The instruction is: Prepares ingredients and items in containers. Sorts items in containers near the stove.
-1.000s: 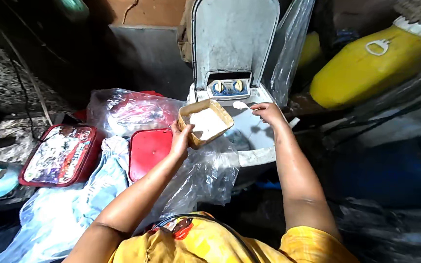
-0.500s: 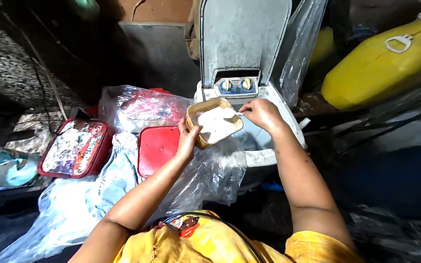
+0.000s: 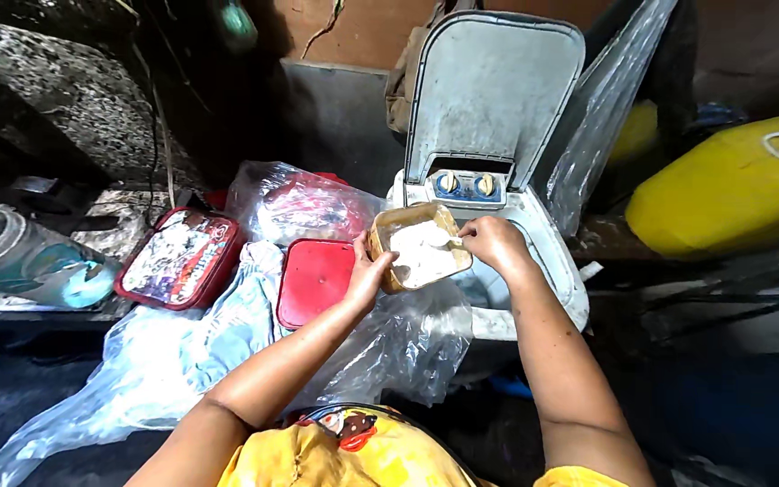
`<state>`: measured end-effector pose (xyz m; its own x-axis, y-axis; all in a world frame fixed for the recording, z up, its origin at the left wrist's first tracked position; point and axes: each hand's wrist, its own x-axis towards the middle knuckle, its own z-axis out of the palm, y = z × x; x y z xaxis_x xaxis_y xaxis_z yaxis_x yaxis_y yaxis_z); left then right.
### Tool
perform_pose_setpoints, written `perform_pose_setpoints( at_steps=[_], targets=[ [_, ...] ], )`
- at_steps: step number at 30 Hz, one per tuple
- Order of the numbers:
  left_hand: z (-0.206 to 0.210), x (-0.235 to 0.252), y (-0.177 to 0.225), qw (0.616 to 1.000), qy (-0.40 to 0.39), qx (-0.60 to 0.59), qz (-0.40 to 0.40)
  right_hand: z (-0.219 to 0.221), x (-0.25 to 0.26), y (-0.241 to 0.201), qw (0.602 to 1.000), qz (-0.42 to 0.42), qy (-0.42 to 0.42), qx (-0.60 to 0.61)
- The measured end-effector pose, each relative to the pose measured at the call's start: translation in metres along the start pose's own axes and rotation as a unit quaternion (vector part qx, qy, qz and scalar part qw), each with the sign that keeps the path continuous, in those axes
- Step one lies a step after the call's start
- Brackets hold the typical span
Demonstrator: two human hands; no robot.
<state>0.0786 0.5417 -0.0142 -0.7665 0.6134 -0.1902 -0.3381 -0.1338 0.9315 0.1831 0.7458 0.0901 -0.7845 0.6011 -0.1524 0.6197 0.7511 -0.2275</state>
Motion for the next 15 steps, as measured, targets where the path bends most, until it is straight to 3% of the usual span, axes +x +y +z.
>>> perform_pose_setpoints(
  at_steps=[4, 8, 15],
  targets=[
    [0.002, -0.002, 0.001, 1.0, -0.005, -0.001, -0.001, 0.012, 0.005, 0.0, 1.0, -0.008, -0.013, 0.02],
    [0.003, -0.001, 0.002, 1.0, -0.011, -0.004, -0.004, 0.029, 0.017, 0.01, 0.99, -0.028, -0.044, 0.128],
    [-0.002, -0.001, 0.005, 1.0, 0.005, -0.002, -0.008, 0.017, 0.01, 0.023, 0.972, 0.014, -0.093, 0.213]
  ],
)
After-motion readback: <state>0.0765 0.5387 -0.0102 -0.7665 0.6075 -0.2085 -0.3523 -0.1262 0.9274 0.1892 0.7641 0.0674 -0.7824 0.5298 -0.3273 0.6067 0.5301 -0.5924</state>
